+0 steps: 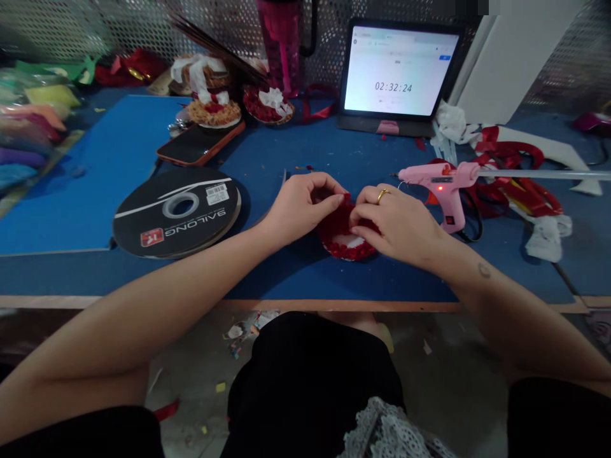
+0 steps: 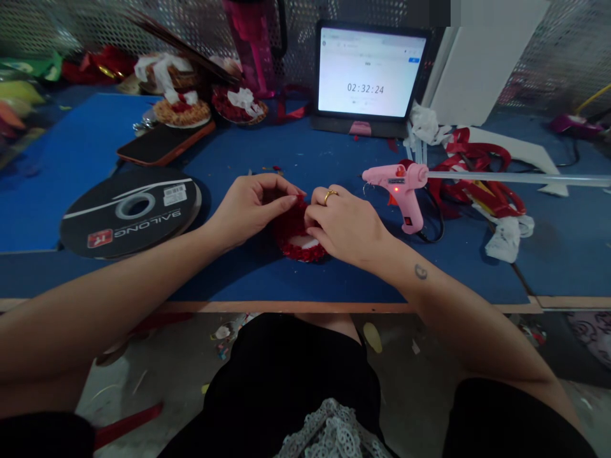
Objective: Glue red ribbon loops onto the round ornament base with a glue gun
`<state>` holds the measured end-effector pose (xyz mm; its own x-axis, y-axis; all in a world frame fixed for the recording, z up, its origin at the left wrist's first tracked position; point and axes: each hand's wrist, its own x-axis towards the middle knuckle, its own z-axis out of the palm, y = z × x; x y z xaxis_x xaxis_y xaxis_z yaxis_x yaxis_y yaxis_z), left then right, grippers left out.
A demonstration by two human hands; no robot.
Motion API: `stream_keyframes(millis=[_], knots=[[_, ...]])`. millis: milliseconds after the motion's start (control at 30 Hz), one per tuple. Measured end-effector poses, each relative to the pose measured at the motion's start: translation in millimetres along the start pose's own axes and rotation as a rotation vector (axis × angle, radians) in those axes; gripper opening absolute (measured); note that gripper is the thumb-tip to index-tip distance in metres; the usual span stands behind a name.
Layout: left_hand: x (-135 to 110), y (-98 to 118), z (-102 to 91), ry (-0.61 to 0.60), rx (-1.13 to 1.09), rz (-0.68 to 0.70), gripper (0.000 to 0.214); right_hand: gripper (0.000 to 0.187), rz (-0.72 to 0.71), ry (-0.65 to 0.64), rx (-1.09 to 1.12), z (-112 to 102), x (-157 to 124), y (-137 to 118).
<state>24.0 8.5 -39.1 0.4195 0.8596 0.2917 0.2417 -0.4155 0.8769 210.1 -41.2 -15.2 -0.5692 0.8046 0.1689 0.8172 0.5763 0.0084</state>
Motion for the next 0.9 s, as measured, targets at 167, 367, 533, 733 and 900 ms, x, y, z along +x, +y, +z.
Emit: stream_keyframes(millis=[167, 367, 533, 733, 900], knots=[[-0.1, -1.0, 0.3, -0.003, -0.009, -0.005, 0.011, 0.012, 0.002, 0.006, -0.005, 0.0, -0.4, 0.0], [-0.4, -1.1, 0.3, 0.0, -0.02, 0.005, 0.011, 0.011, -0.004, 0.018, -0.006, 0.3, -0.4, -0.3], [0.0, 0.4, 0.2, -0.004, -0.007, -0.017, 0.011, 0.012, -0.002, 0.007, -0.006, -0.7, 0.2, -1.0], [0.0, -0.1, 0.5, -0.003, -0.009, -0.006, 0.011, 0.012, 0.001, 0.0, -0.015, -1.6, 0.2, -1.8], [-0.6, -0.1, 0.8, 0.001, -0.009, -0.013, 0.012, 0.012, -0.007, 0.012, -0.002, -0.8, -0.2, -1.2]])
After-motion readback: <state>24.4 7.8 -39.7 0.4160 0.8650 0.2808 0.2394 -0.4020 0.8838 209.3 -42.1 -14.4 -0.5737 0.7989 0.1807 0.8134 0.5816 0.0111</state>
